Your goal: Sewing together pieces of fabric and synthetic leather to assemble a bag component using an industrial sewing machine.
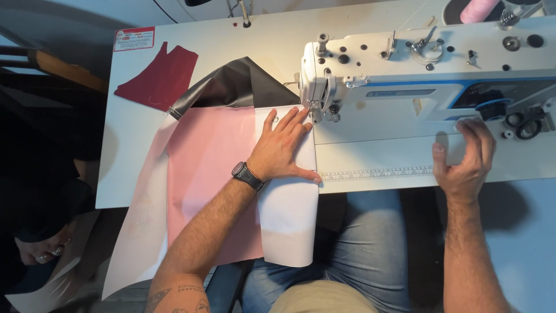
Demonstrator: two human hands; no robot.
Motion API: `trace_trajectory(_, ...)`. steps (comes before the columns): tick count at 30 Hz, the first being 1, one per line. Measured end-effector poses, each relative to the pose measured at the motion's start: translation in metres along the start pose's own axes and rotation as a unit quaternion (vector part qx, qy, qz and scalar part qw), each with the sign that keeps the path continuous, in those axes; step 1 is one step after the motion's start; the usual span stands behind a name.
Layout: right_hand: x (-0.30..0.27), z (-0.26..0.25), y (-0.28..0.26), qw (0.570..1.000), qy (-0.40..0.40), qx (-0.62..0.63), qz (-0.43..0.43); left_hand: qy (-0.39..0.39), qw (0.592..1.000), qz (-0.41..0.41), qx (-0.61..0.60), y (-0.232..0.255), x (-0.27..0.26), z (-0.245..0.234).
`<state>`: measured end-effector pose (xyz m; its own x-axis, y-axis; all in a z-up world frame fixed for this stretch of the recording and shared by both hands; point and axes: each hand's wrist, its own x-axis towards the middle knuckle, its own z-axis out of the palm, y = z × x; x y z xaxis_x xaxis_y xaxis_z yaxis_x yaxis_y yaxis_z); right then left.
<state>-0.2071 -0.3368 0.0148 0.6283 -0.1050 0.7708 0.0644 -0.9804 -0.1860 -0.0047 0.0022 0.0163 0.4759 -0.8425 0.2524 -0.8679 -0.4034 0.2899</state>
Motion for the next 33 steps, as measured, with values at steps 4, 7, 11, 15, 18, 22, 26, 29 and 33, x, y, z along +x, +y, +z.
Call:
trace_trajectory(4,0.001,0.0,-0.002,1.0,-0.003,0.001,-0.002,-0.003,1.0,-0.004,-0.005,-0.002,-0.002,0.002)
trace_trajectory(7,-0.001,0.0,0.0,1.0,-0.004,0.003,0.0,-0.007,1.0,-0.001,-0.007,-0.002,-0.001,0.003)
trace_trajectory(11,-0.003,0.002,0.004,1.0,0.001,0.003,-0.002,-0.007,1.0,-0.001,0.002,-0.003,-0.001,0.005)
trace_trajectory(15,-0.003,0.001,0.003,1.0,-0.004,0.004,0.001,-0.007,1.0,-0.001,-0.005,-0.002,0.0,0.003)
trace_trajectory(18,-0.003,0.003,0.002,1.0,-0.002,0.007,-0.006,-0.005,1.0,-0.002,-0.008,-0.003,-0.001,0.003)
trace_trajectory(22,-0.001,0.002,0.001,1.0,-0.002,0.011,-0.004,-0.005,1.0,0.0,-0.008,-0.004,0.0,0.005)
trace_trajectory(26,0.0,0.001,0.002,1.0,-0.006,0.002,-0.018,-0.007,1.0,-0.001,-0.012,-0.003,0.0,0.002)
trace_trajectory(29,-0.004,0.003,0.008,1.0,-0.009,-0.011,-0.024,0.001,1.0,0.002,-0.005,-0.004,0.0,0.004)
trace_trajectory(33,-0.001,0.001,0.003,1.0,-0.009,-0.007,-0.026,-0.004,1.0,0.0,-0.01,-0.004,-0.001,0.004)
